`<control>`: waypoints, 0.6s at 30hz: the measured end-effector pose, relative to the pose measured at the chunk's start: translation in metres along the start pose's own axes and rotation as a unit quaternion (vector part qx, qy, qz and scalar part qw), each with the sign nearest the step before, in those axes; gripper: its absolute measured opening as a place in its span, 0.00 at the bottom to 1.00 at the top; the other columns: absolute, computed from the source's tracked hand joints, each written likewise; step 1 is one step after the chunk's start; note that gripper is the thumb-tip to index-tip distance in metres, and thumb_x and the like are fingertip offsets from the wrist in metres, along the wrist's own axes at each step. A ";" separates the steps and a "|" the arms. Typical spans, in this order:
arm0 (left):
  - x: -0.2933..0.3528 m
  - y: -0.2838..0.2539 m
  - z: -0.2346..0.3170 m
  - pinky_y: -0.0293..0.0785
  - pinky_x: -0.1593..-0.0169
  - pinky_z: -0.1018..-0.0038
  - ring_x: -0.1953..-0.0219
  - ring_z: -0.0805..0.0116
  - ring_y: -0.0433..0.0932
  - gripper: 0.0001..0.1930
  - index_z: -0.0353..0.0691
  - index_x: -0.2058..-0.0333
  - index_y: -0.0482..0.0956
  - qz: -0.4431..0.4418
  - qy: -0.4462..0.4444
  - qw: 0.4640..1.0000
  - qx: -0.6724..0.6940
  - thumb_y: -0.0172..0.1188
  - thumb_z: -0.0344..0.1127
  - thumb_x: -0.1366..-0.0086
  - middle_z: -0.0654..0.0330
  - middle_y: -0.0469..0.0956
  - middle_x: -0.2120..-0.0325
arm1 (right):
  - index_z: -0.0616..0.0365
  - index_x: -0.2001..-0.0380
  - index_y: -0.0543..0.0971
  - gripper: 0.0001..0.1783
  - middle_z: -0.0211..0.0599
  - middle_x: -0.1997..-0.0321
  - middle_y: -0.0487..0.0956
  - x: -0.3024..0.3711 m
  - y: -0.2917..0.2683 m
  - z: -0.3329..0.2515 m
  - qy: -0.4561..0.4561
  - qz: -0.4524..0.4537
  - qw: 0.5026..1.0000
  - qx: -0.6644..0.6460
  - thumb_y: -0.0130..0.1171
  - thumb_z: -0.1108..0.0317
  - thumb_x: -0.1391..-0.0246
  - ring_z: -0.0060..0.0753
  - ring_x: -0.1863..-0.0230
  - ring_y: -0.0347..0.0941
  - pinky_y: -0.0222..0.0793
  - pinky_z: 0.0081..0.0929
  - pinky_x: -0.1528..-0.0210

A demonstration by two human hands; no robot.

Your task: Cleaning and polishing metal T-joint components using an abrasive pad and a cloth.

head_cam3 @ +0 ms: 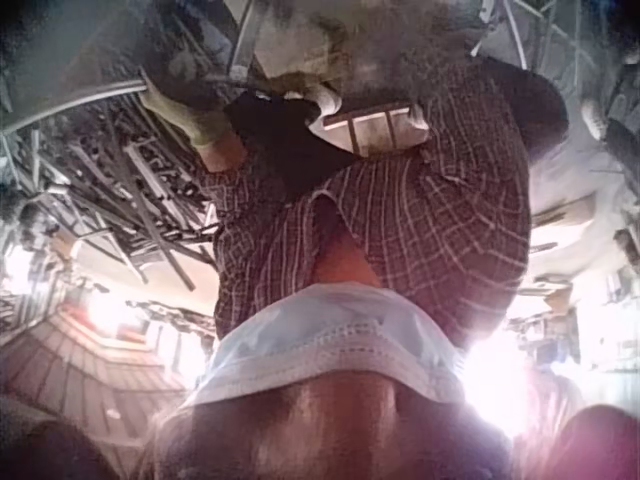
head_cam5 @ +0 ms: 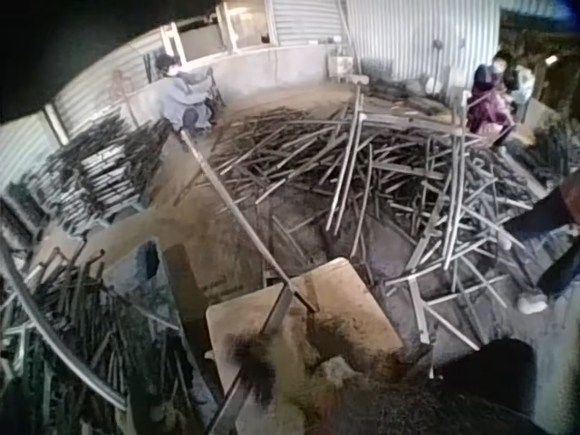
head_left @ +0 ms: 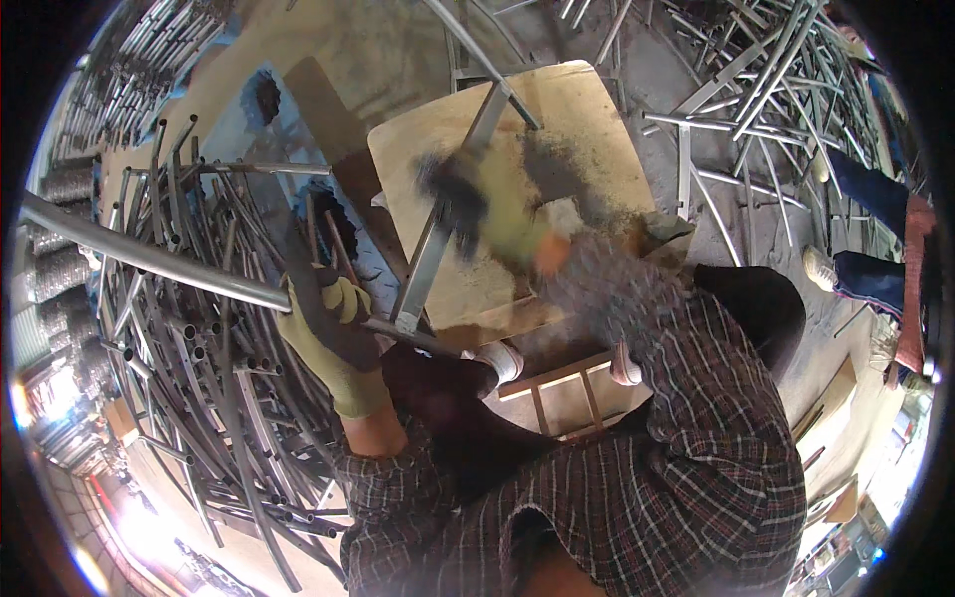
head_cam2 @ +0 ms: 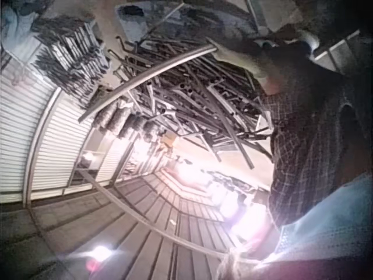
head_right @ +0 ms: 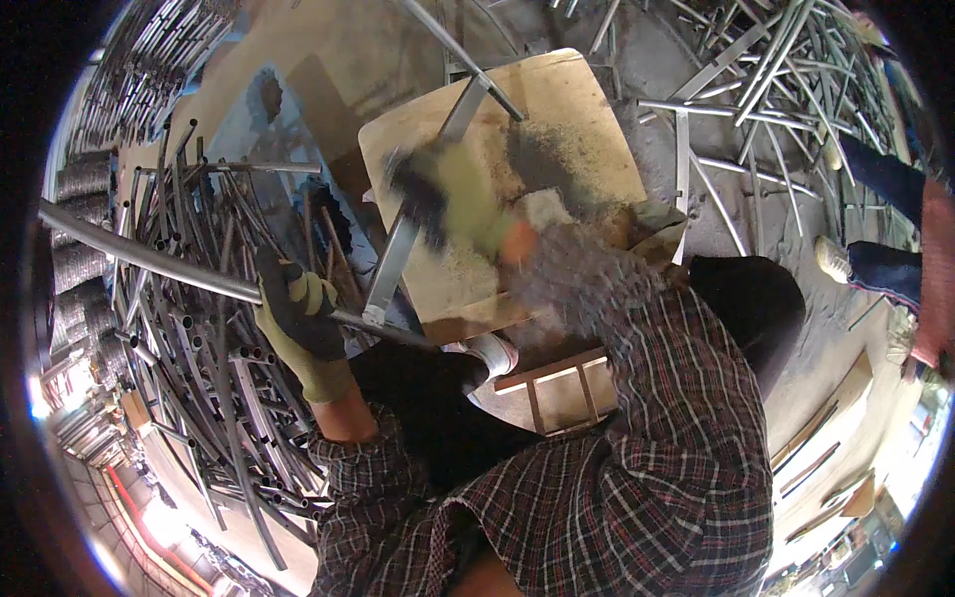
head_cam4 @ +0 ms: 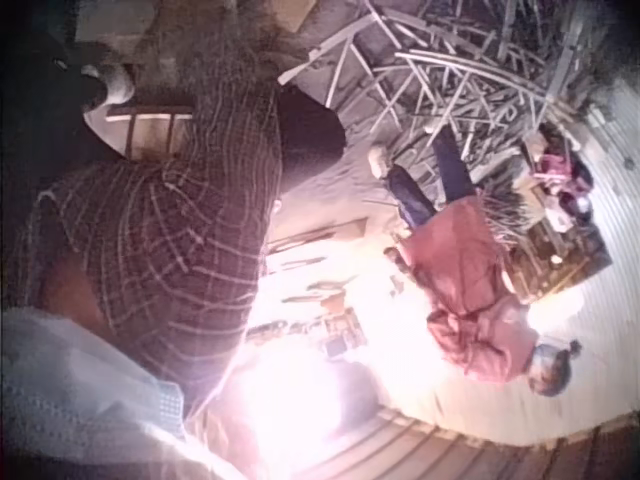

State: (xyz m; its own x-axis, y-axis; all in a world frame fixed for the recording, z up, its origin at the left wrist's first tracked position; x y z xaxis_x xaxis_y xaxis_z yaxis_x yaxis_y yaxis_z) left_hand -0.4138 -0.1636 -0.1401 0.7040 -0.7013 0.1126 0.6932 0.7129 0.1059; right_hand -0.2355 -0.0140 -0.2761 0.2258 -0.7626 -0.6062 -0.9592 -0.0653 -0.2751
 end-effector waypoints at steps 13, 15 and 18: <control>0.001 -0.008 0.006 0.55 0.81 0.82 0.85 0.82 0.62 0.13 0.35 0.73 0.70 0.026 0.035 0.997 -0.065 0.54 0.37 0.31 0.68 0.62 0.86 | 0.61 0.56 0.78 0.13 0.42 0.60 0.76 -0.026 0.008 -0.063 0.131 -0.159 0.979 0.010 0.54 0.68 0.43 0.41 0.53 0.72 0.68 0.35 0.49; -0.005 -0.010 0.003 0.55 0.81 0.82 0.86 0.82 0.61 0.13 0.34 0.73 0.71 0.030 0.034 0.997 -0.063 0.55 0.37 0.32 0.67 0.63 0.86 | 0.59 0.61 0.79 0.12 0.43 0.66 0.75 -0.026 -0.006 0.031 0.186 -0.021 0.970 -0.153 0.60 0.67 0.49 0.48 0.58 0.73 0.71 0.34 0.55; -0.002 0.012 -0.001 0.54 0.82 0.82 0.87 0.81 0.61 0.13 0.32 0.71 0.72 0.020 0.037 0.998 -0.053 0.57 0.37 0.33 0.66 0.65 0.85 | 0.60 0.63 0.79 0.10 0.46 0.67 0.77 -0.033 -0.031 0.076 0.121 0.044 0.990 0.052 0.59 0.69 0.49 0.48 0.63 0.75 0.73 0.36 0.60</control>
State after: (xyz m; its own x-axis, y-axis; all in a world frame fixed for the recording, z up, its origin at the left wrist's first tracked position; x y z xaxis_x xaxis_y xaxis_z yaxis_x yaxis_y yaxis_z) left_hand -0.4066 -0.1538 -0.1400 0.7388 -0.6727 0.0412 0.6733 0.7394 -0.0019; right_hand -0.2006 0.0622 -0.3043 0.0821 -0.8951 -0.4383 -0.9477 0.0660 -0.3123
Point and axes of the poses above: each hand's wrist, its own x-axis away from the middle knuckle, its own y-axis out of the palm, z = x × y, the point moved 8 cm from there along -x, towards the middle knuckle
